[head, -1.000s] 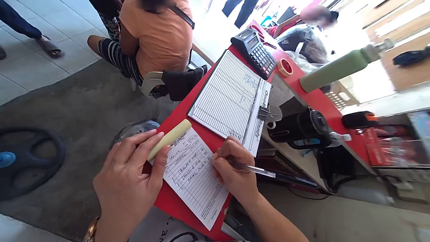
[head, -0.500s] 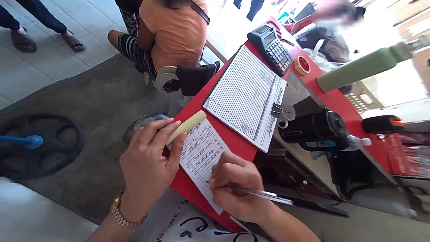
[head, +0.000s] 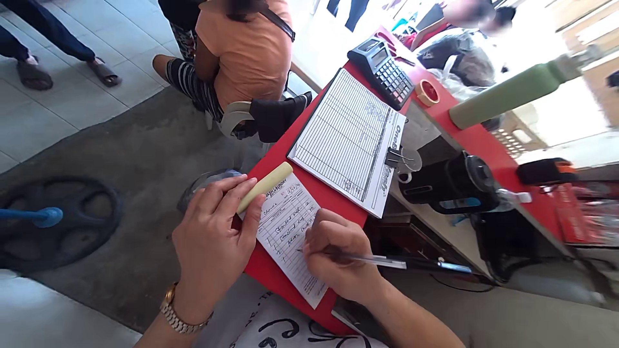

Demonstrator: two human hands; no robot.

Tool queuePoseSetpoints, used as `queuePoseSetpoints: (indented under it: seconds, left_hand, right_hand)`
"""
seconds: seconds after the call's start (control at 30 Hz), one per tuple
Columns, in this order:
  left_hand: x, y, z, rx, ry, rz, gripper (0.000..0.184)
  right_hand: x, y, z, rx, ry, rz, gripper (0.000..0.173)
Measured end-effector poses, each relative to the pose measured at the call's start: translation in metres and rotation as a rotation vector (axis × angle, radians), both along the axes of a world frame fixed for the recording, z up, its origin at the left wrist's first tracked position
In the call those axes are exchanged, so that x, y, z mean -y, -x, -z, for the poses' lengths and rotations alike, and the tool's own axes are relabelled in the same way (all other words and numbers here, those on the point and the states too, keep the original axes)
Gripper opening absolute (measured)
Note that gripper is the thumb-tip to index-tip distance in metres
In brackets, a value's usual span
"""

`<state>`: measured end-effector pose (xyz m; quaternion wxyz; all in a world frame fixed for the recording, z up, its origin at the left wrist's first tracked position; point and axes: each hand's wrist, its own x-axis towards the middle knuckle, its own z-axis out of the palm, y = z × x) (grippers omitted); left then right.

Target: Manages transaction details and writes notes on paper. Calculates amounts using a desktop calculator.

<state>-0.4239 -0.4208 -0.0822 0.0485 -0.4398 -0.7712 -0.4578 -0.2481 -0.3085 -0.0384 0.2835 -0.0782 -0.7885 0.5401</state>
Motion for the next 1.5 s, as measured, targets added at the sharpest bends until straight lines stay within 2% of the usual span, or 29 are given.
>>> queuePoseSetpoints:
  seconds: [0.3, 1.5]
  left_hand:
    - [-0.0001, 0.0001, -0.0007, -0.002, 0.007, -0.001, 0.038]
    - [0.0003, 0.0014, 0.0006, 0.012, 0.016, -0.003, 0.037]
  right_hand:
    - [0.0052, -0.0005, 0.0052, 0.054, -0.170, 0.059, 0.007]
    - [0.0070, 0.0008, 0.0050, 0.035, -0.180, 0.173, 0.013]
